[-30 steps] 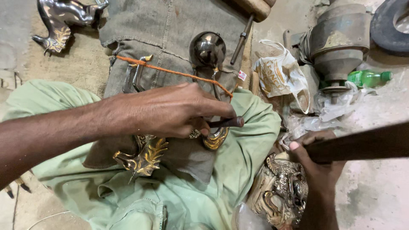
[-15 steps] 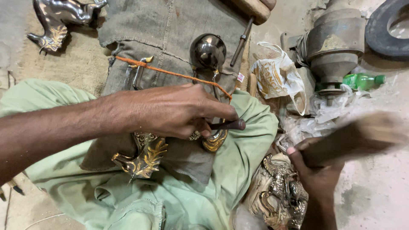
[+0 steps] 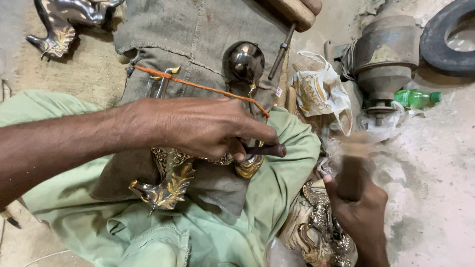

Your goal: The person sits on the floor and uses a wooden mallet to repeatedly strike a chisel placed on a decorative metal object. They adjust the object's position and the chisel placement several times while continuing to hammer.

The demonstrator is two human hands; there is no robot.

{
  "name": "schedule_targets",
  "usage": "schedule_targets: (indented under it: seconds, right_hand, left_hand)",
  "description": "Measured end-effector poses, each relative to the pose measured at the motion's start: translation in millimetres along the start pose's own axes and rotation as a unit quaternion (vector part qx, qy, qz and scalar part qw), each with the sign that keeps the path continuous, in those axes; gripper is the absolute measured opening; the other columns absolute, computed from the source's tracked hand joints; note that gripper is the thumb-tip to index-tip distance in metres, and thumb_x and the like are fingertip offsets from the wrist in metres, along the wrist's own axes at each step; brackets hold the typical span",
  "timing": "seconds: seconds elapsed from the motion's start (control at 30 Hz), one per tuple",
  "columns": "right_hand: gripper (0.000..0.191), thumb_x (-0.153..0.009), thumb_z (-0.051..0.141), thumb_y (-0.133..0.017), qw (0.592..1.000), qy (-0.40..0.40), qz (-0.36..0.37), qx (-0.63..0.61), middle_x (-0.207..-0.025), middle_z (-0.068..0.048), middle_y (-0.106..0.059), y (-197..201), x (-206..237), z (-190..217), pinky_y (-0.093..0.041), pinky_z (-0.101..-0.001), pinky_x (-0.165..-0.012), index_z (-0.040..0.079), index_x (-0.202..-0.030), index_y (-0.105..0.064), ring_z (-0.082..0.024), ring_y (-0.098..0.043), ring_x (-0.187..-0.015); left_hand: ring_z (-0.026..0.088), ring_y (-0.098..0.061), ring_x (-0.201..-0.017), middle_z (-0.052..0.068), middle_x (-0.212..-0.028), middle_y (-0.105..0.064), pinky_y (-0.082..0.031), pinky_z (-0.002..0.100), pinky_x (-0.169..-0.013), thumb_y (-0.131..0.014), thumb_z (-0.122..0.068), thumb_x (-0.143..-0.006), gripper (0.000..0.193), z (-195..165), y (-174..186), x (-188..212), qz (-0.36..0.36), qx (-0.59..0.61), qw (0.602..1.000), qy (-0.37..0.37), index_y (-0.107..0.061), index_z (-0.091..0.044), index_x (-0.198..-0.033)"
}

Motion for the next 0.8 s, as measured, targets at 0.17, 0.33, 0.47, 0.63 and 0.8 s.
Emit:
schedule_targets:
  seconds: [0.17,0.33,0.47,0.63,0.8]
  right_hand:
    - [0.023,-0.085,0.020,-0.083,0.998,-0.064,0.010,-0.022,-0.075,-0.014,-0.068,0,2,-1,-0.053,-0.0369,-0.059,0.001,-0.093,-0.072,-0.022,-0.067,-0.059]
    - [0.030,-0.080,0.023,-0.087,0.995,-0.096,0.029,0.023,-0.065,-0.013,-0.071,5,1,2,-0.057,-0.0354,-0.057,0.001,-0.088,-0.069,-0.022,-0.070,-0.056]
    - [0.032,-0.081,0.019,-0.083,0.999,0.008,0.000,0.040,-0.077,-0.014,-0.071,9,1,10,-0.057,-0.0344,-0.063,0.000,-0.104,-0.070,-0.021,-0.071,-0.069]
    - [0.038,-0.078,0.018,-0.082,0.997,0.049,-0.014,0.066,-0.087,-0.016,-0.072,10,3,15,-0.057,-0.0346,-0.065,-0.001,-0.109,-0.070,-0.023,-0.073,-0.074]
    - [0.040,-0.078,0.022,-0.084,0.999,0.013,0.002,0.045,-0.088,-0.016,-0.073,17,2,15,-0.056,-0.0348,-0.066,-0.001,-0.108,-0.069,-0.022,-0.073,-0.075]
  left_hand:
    - [0.023,-0.066,-0.063,0.010,-0.080,-0.068,-0.045,0.047,-0.058,-0.069,-0.004,-0.084,0.040,5,2,-1,0.014,-0.023,1.000,-0.012,-0.061,-0.007,-0.124]
    - [0.024,-0.066,-0.066,0.010,-0.081,-0.068,-0.046,0.047,-0.059,-0.072,-0.006,-0.083,0.041,6,4,-2,0.014,-0.032,0.998,-0.042,-0.060,-0.006,-0.122]
    - [0.026,-0.064,-0.067,0.013,-0.078,-0.065,-0.045,0.047,-0.063,-0.074,-0.008,-0.083,0.037,7,4,-3,0.030,-0.034,0.998,-0.037,-0.060,-0.005,-0.117]
    - [0.025,-0.064,-0.067,0.012,-0.079,-0.066,-0.045,0.047,-0.062,-0.073,-0.006,-0.081,0.041,8,5,-2,0.029,-0.012,0.999,-0.042,-0.061,-0.007,-0.121]
    - [0.023,-0.065,-0.069,0.009,-0.081,-0.068,-0.050,0.044,-0.061,-0.068,-0.005,-0.087,0.038,10,1,-2,0.015,-0.003,0.999,-0.036,-0.063,-0.009,-0.124]
Point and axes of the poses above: each hand's wrist, its own x-axis away from the middle knuckle, its own y-axis out of the back of the hand, z = x × y, the point moved 3 cm from there along -x, towards the middle knuckle
